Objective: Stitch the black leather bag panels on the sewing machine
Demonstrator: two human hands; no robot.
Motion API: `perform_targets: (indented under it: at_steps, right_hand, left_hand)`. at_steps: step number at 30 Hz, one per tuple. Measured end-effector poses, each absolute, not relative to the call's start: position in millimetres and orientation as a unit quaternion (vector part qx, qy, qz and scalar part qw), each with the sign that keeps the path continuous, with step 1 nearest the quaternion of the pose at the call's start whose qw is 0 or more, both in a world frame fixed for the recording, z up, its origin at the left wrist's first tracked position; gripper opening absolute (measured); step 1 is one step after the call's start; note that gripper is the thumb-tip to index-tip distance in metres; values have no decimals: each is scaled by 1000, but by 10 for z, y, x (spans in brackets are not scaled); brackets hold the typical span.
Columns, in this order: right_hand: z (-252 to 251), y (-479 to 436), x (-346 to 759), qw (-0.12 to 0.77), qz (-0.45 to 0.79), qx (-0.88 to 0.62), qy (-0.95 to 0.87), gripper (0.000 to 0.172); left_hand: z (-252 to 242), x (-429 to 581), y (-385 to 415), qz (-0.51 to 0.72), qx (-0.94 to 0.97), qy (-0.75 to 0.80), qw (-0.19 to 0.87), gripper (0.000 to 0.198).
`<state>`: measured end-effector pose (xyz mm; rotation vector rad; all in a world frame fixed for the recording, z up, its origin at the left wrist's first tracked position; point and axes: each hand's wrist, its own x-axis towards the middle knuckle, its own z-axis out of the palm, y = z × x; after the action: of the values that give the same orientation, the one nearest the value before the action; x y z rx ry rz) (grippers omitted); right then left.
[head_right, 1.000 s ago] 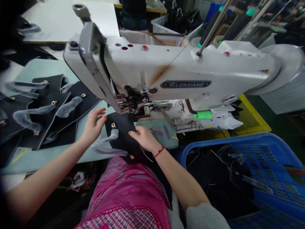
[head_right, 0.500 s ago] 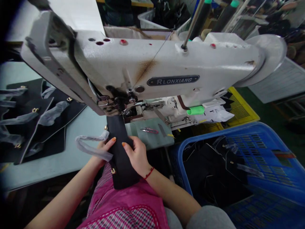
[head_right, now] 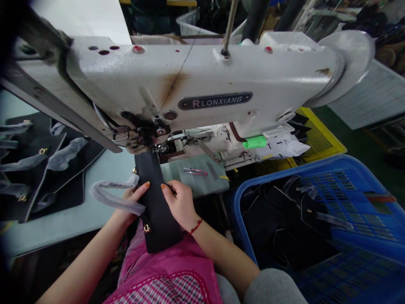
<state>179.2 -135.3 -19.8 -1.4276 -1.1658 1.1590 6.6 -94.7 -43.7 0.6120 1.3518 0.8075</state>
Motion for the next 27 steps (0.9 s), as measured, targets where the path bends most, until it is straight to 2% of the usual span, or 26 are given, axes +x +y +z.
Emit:
perform_targets:
  at_steps: [12,19,27]
  right_hand:
    - [-177,-1315,1817,440,500,-581,-468,36]
    - [-129,-1251,1806,439,505,-584,-459,37]
    - [-131,-1072,1782,454,537,-570,-425,37]
  left_hand:
    - [-235,237,-914,382,214,613,658,45]
    - [-148,263,-861,379,204,619,657,56]
    - [-119,223,-665,372,226,622,651,55]
